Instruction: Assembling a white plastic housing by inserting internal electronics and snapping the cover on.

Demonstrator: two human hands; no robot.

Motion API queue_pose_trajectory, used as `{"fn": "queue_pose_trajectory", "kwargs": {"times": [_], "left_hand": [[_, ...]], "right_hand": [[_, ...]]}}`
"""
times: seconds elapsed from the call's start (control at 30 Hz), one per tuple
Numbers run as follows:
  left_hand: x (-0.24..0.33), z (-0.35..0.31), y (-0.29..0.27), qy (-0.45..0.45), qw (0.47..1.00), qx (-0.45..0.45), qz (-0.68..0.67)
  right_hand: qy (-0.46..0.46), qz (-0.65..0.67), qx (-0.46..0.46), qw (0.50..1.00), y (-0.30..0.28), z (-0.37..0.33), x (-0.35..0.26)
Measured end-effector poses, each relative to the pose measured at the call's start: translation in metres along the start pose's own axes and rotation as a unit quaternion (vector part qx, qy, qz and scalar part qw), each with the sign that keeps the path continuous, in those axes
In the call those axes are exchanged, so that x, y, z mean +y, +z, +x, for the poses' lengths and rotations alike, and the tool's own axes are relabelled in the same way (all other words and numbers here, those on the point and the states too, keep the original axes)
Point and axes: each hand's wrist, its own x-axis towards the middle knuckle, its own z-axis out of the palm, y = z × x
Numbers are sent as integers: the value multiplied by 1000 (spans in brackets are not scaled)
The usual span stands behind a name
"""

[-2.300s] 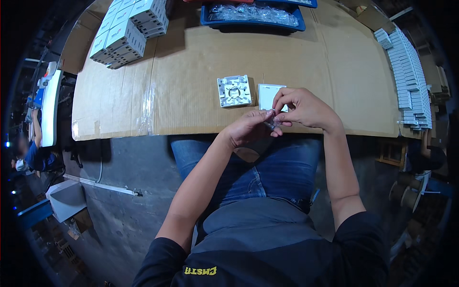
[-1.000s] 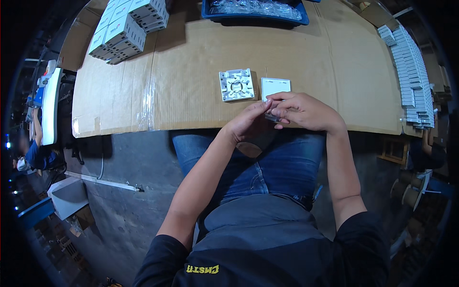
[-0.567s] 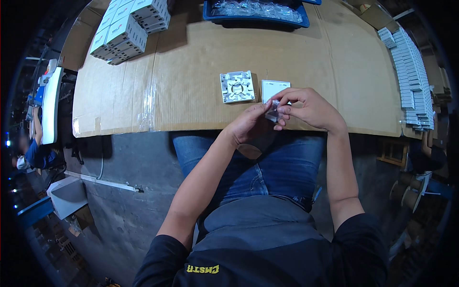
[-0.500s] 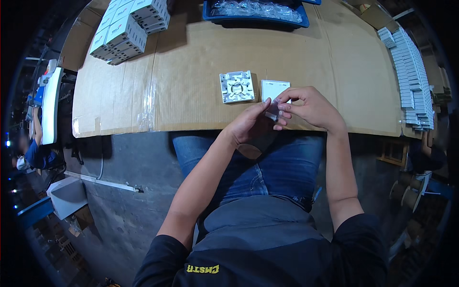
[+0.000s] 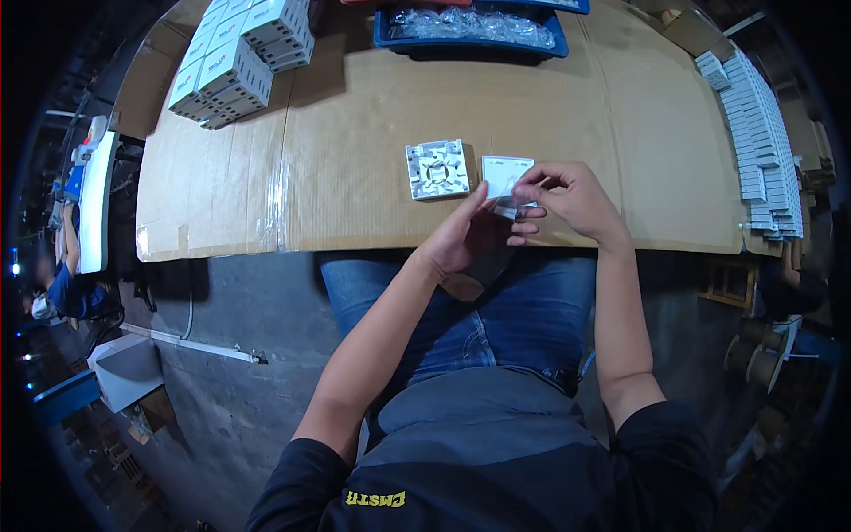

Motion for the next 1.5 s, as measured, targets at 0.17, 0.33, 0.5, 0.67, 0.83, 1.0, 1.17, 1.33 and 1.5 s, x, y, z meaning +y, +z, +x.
{"fn": "queue_pose_trajectory", "kwargs": {"times": [0.17,0.33,0.5,0.67,0.83,1.0,1.17,1.33,1.5], "left_hand": [[-14,-14,-21,13,999,10,41],[-10,-11,-18,2,993,-16,116],[-12,-7,-22,-19,996,5,84],[-5,-3,-6,-1,999,23,25],[4,-3,-5,-43,998,-12,42],[6,3,-8,-83,996,-38,-4],[4,1,-8,-86,995,-12,45],[9,-1,-4,-87,994,-14,60],[7,4,-4,-79,995,-30,49]], "right_hand": [[-93,-31,-168,981,4,-6,-14],[-140,-142,-195,960,-2,1,-22],[-134,-158,-213,955,-7,13,-13],[-65,-95,-253,960,-18,31,-22],[-44,-57,28,997,-82,107,2],[-109,-139,282,943,-162,219,13],[-67,-294,425,854,-181,277,4],[-15,-398,455,797,-169,302,-2],[3,-382,448,808,-185,313,4]]}}
